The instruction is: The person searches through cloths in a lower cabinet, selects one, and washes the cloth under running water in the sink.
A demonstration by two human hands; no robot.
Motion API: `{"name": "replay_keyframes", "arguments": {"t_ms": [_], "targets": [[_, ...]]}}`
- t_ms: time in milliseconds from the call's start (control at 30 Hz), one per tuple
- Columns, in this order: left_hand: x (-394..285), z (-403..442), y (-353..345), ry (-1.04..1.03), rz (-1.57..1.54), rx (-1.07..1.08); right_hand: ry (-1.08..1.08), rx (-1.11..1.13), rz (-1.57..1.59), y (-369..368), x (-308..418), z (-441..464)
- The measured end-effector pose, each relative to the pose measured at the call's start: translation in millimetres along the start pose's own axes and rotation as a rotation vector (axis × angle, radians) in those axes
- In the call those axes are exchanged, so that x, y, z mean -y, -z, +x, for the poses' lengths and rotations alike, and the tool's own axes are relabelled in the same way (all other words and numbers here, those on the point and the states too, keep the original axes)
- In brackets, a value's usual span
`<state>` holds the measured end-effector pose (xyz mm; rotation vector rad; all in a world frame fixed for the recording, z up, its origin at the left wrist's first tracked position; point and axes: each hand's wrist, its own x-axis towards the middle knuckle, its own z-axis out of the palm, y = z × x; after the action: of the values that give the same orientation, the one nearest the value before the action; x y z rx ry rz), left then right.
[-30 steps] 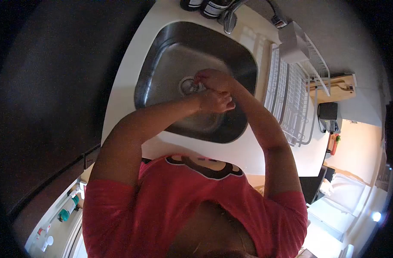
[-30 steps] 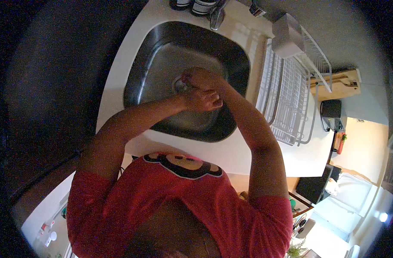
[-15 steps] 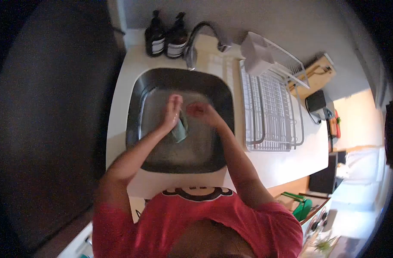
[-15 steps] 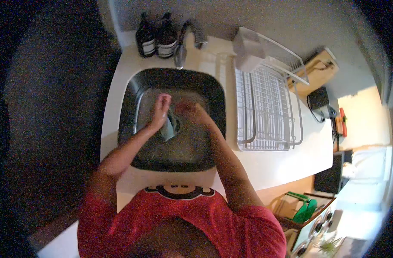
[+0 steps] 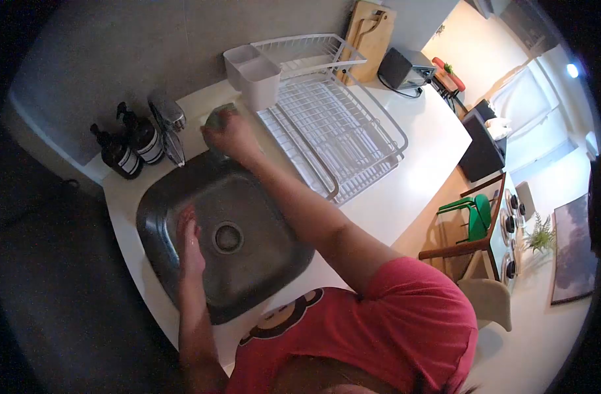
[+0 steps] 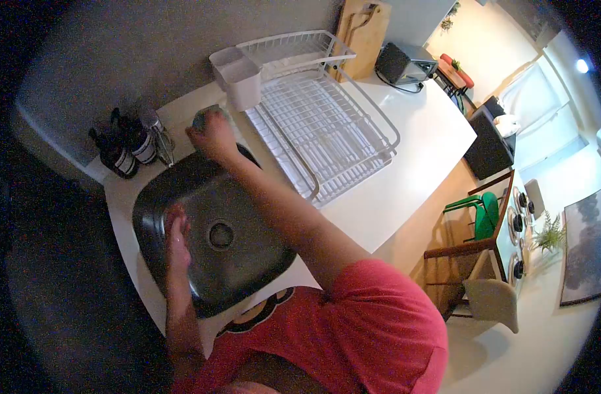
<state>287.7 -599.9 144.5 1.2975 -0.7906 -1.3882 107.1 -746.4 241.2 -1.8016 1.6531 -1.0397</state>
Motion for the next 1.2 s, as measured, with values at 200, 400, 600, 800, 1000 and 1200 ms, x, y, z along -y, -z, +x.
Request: {"name": "replay_keyframes", "arguments": {"t_ms": [200,400,600,800,1000,1200], "targets": [[-31.8,-29.2,4.9,-0.013,0.352,0.199,-0.060,-0.331,-0.578,-102.3,-58.8,46.4],[-39.0,-25.6,30.8,-0.020,0.292,0.193,0.331,-0.039,-0.655,-123.1,-39.3,30.0],[-33.6,-8.2,0.4,-0.128,0.391,0.375,0.399,-0.023,-0.504,-75.5,-62.9,-4.1],[-22.0,-37.0,31.3,-0.065,0.680,0.465,0.350,-0.110,-0.695,-67.6,-93.3,27.2],[-0.7,-22.1,11.9,0.021,0.063,0.095,0.512,0.289,-0.362,-79.7,-72.8,-20.9],[4.9,10.7,-6.0,0.252,-0.458,-0.105,0.452,0.578,0.096,-62.5,-39.4,-116.5]]}}
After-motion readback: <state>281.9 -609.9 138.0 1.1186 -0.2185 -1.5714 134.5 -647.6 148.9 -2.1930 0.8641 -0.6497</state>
